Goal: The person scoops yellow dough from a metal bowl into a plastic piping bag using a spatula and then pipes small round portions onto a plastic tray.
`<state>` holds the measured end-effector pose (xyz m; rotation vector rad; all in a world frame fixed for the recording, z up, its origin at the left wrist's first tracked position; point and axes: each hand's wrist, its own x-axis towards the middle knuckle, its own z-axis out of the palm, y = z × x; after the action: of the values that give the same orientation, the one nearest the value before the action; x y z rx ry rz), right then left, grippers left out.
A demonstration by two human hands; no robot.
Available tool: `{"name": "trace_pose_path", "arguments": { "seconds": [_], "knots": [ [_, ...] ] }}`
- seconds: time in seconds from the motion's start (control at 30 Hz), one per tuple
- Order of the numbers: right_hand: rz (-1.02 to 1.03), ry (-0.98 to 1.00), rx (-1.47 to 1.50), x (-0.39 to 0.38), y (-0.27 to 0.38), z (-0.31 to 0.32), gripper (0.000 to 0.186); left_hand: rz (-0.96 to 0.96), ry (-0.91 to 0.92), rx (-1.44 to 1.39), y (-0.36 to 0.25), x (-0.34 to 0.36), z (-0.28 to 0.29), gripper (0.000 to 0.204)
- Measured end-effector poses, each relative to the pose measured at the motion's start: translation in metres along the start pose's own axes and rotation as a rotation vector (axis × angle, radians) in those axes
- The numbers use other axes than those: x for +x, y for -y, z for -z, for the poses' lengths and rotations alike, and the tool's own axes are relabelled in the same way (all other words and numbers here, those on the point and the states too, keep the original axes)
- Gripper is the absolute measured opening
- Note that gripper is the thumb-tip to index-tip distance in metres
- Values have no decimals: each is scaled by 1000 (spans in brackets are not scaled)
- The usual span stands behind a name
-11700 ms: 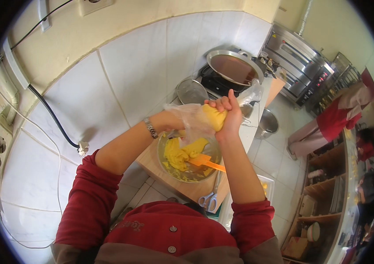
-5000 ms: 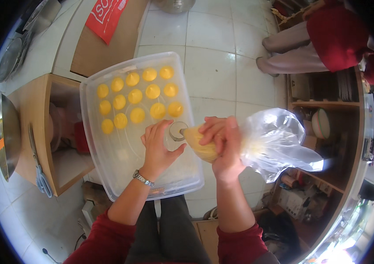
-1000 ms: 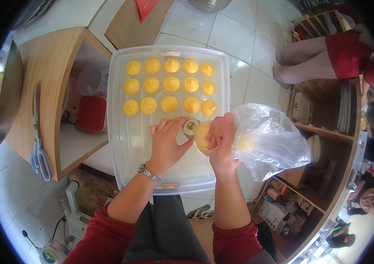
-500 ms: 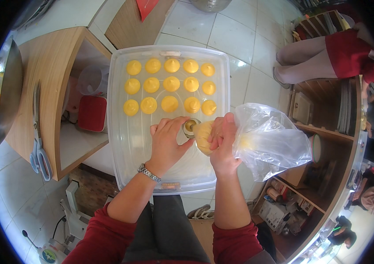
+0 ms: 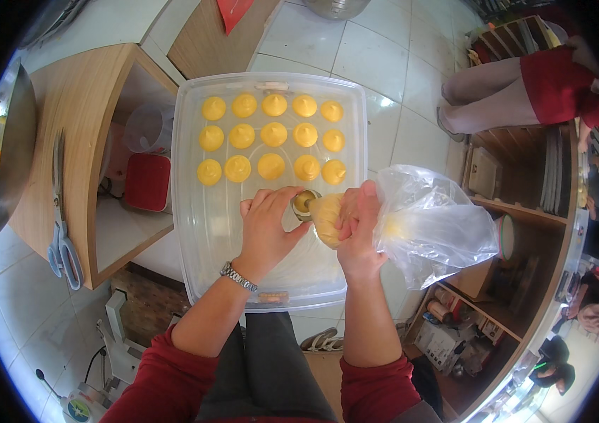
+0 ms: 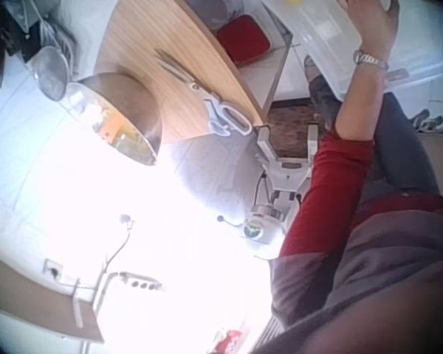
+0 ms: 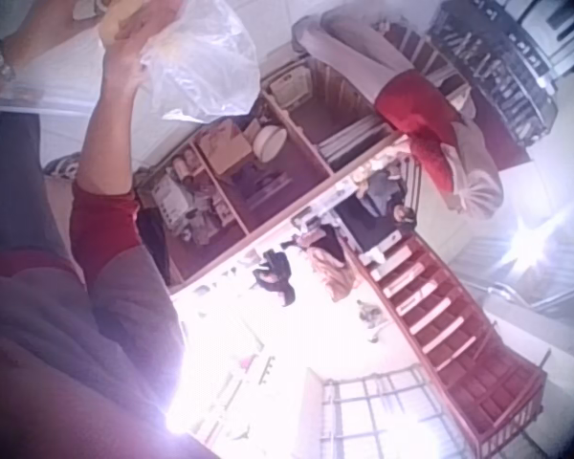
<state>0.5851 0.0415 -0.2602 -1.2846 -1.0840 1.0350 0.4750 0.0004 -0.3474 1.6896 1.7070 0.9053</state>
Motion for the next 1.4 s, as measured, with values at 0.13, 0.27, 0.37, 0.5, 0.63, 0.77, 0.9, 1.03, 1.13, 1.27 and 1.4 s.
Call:
{"name": "trace_pose_path", "arguments": {
  "seconds": [0.13,0.27,0.37,0.5,0.63,0.77,0.9,1.03,1.13,1.27,1.4],
  "knots": [
    [-18,-169,147,2,-3,4,45,4,-5,-11,-1,0,1,50],
    [-72,-420,539,6,3,30,41,22,-5,-61,-2,-1,5,51],
    [-174,-559,774,9,10,59,40,49,6,-143,-8,-3,14,53],
    [-205,-547,880,5,7,92,39,108,25,-216,-6,-7,34,56],
    [-165,-578,764,0,14,91,43,131,-17,-86,11,-10,40,56],
    [-123,-541,769,-4,18,84,43,143,10,-47,15,-9,43,55],
    [-72,-507,703,-7,29,60,43,97,3,-34,18,-10,39,53],
    [-3,-373,605,-10,37,39,44,88,4,-24,21,-11,36,52],
    [29,-277,527,-12,38,26,44,94,4,-21,22,-10,36,52],
    [57,-123,375,-15,29,-2,44,95,-19,-22,23,-10,34,52],
    [67,12,196,-19,14,-26,46,90,-29,-34,22,-10,35,52]
  ]
}}
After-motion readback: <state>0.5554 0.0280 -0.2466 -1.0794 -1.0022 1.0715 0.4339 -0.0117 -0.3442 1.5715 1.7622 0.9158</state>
